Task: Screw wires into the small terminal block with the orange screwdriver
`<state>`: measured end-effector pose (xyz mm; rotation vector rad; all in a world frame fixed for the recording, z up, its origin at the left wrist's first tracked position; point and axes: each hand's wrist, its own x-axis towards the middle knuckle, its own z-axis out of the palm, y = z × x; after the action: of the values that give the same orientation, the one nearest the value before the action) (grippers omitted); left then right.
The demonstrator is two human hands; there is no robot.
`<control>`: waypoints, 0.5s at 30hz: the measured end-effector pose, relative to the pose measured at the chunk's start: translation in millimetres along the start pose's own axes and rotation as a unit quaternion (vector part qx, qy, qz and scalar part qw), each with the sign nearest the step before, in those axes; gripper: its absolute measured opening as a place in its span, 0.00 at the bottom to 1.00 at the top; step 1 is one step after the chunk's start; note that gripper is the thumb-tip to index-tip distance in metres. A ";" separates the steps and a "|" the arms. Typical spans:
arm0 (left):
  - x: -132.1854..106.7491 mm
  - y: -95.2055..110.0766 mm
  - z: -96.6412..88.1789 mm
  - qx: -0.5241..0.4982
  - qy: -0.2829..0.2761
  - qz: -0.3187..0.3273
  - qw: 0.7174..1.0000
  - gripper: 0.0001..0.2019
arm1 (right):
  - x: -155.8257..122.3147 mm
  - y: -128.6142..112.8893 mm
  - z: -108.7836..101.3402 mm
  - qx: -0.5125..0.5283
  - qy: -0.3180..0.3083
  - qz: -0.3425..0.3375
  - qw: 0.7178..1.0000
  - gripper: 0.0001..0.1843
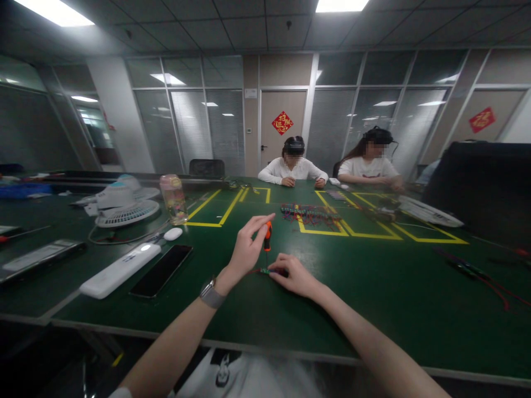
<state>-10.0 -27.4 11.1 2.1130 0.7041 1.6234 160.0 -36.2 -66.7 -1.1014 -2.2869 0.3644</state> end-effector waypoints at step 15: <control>-0.2 0.0 1.9 0.007 0.002 0.001 1.000 0.14 | 0.5 -1.3 -0.5 -0.009 0.000 -0.002 1.000 0.11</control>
<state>-8.2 -27.6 10.5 2.1216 0.7155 1.6286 159.3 -36.6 -65.6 -1.1056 -2.2968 0.3429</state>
